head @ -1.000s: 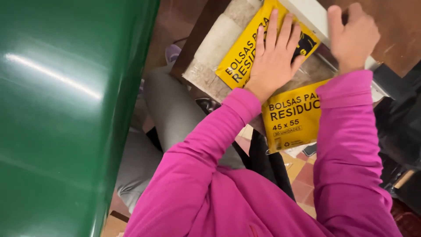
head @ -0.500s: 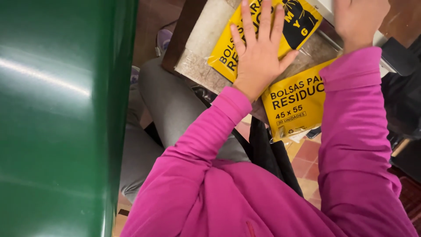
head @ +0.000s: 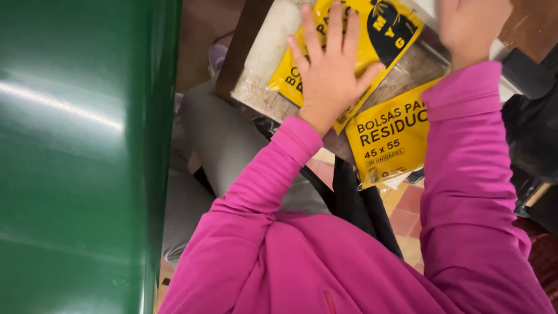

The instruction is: Folding black plastic trash bags and inserting them into yellow printed plastic sleeves, then sealing them using a manual heat sealer.

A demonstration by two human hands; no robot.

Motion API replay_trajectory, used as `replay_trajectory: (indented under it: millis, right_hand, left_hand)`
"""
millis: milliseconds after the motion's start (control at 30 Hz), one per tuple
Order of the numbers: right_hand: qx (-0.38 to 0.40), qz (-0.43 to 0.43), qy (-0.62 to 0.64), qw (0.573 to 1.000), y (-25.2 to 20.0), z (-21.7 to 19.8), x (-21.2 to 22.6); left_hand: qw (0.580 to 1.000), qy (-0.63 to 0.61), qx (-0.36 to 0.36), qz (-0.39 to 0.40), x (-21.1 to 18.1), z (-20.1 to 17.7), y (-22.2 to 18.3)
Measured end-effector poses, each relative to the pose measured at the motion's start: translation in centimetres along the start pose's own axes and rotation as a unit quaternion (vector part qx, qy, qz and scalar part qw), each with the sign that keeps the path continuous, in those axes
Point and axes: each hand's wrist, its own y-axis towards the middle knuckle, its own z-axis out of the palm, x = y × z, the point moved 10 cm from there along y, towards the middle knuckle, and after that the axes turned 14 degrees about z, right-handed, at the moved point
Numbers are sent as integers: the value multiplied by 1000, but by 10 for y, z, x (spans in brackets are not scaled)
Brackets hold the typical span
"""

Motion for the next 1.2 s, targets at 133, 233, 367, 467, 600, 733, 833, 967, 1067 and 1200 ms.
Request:
replay_trajectory:
  millis: [133,233,367,467,600,733,833,967,1067,1200]
  right_hand:
    - [-39,-22,-37,998,4,-17,26]
    - [-44,-9,-47,998,11,-29,43]
    - [-74,-14,-47,996,12,-45,63]
    - [-50,20,-40,998,9,-31,44]
    - [-35,47,-68,996,14,-20,35]
    - [-3,92,-50,994,20,-29,43]
    - [45,134,17,990,20,-37,45]
    - [-57,70,199,976,-2,-134,85]
    - [-68,-34,238,968,-61,-226,132]
    - [85,234,295,923,-173,-176,48]
  left_hand:
    - [988,5,-153,16,13,-20,2]
    - [997,-37,-61,-39,16,-51,16]
    - [995,-51,18,-83,24,-51,23]
    - [994,-37,38,-100,34,-45,23]
    - [991,-28,65,-111,46,-29,30]
    - [988,-47,84,-122,51,-26,30]
    - [991,-58,66,-99,44,-28,29]
    - [985,-82,100,-113,71,-6,29]
    - [983,-171,33,-53,72,-10,21]
    - [953,-302,16,21,57,-41,24]
